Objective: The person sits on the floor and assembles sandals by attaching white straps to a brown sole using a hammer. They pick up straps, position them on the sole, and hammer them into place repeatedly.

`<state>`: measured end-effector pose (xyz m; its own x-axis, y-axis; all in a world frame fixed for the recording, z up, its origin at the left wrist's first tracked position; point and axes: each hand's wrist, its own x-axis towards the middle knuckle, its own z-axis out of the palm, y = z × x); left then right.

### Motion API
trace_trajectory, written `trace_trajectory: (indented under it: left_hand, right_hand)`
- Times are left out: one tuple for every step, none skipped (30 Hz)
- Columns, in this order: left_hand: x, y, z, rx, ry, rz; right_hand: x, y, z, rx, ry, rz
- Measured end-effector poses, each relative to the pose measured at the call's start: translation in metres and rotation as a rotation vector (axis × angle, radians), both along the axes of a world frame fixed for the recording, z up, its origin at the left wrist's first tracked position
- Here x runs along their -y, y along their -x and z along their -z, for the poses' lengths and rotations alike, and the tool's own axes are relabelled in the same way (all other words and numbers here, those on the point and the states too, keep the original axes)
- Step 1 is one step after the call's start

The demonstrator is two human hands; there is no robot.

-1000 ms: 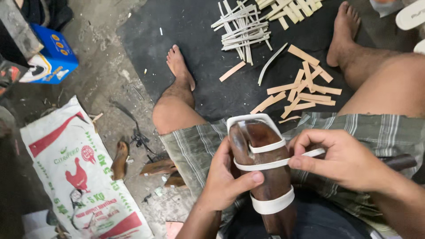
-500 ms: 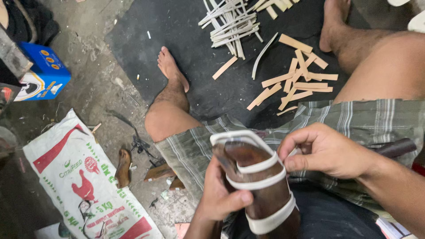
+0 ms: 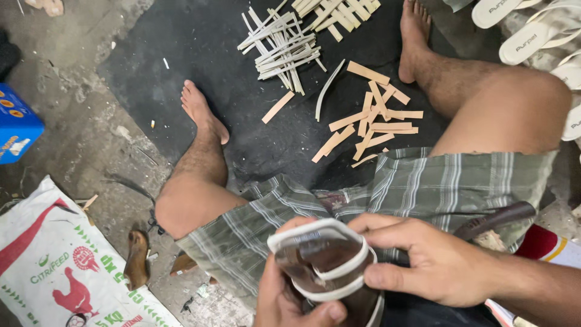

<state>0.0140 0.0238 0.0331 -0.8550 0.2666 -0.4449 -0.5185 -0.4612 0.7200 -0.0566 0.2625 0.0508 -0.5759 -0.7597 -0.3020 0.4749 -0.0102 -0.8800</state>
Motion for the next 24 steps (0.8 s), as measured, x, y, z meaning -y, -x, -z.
trace_trajectory:
  left_hand:
    - [0.008,0.001,0.006,0.036,-0.016,0.001]
    - [0.014,0.004,0.012,0.073,-0.032,0.005]
    - [0.028,0.0,0.018,0.107,-0.053,0.007]
    - [0.037,0.005,0.026,0.039,0.012,0.046]
    - [0.045,0.01,0.039,-0.028,0.077,0.083]
    - [0.05,0.013,0.049,-0.091,0.144,0.114]
    - [0.052,0.018,0.059,-0.017,0.107,0.094]
    - [0.055,0.024,0.071,0.048,0.071,0.077]
    - [0.051,0.036,0.085,0.11,0.036,0.059]
    - [0.053,0.044,0.095,0.145,0.015,0.051]
    - [0.054,0.053,0.104,0.187,-0.007,0.043]
    - [0.054,0.062,0.112,0.229,-0.03,0.034]
    - [0.055,0.071,0.12,0.274,-0.063,0.034]
    - [0.054,0.081,0.128,0.314,-0.094,0.037]
    - [0.056,0.09,0.136,0.356,-0.125,0.043]
    - [0.056,0.095,0.14,0.399,-0.118,0.014]
    - [0.056,0.102,0.146,0.432,-0.112,-0.011]
    - [0.058,0.109,0.152,0.468,-0.103,-0.039]
    - [0.059,0.116,0.159,0.463,-0.091,-0.031]
    - [0.061,0.122,0.165,0.455,-0.074,-0.025]
    - [0.058,0.127,0.17,0.446,-0.053,-0.02]
    - [0.06,0.13,0.172,0.422,-0.052,-0.021]
    - [0.06,0.131,0.173,0.4,-0.05,-0.027]
    - [0.058,0.131,0.172,0.379,-0.043,-0.033]
  right_hand:
    - [0.01,0.004,0.004,0.009,-0.01,-0.01]
    - [0.016,0.011,0.01,0.02,0.021,-0.037]
    - [0.031,0.013,0.017,0.029,0.048,-0.065]
    - [0.039,0.023,0.027,0.04,0.079,-0.092]
    - [0.045,0.039,0.041,0.018,0.049,-0.234]
    - [0.05,0.06,0.058,0.0,0.022,-0.383]
    - [0.052,0.083,0.078,-0.02,-0.002,-0.532]
    - [0.054,0.105,0.099,-0.051,-0.167,-0.615]
    - [0.048,0.138,0.126,-0.086,-0.33,-0.697]
    - [0.046,0.168,0.157,-0.114,-0.723,-0.567]
    - [0.048,0.197,0.193,-0.135,-0.795,-0.327]
    - [0.043,0.226,0.226,-0.123,-0.99,-0.154]
    - [0.045,0.248,0.262,-0.227,-0.865,0.075]
    - [0.043,0.266,0.294,-0.119,-0.923,0.222]
    - [0.048,0.275,0.326,0.001,-0.978,0.349]
    - [0.055,0.28,0.355,0.115,-1.015,0.437]
    - [0.065,0.281,0.381,0.215,-1.019,0.495]
    - [0.077,0.279,0.404,0.302,-1.03,0.546]
    - [0.087,0.275,0.422,0.357,-1.044,0.583]
    - [0.1,0.271,0.438,0.378,-1.072,0.607]
    - [0.106,0.268,0.45,0.398,-1.096,0.629]
    - [0.112,0.263,0.456,0.299,-1.125,0.655]
    - [0.118,0.257,0.459,0.2,-1.151,0.675]
    - [0.117,0.254,0.457,0.103,-1.171,0.694]
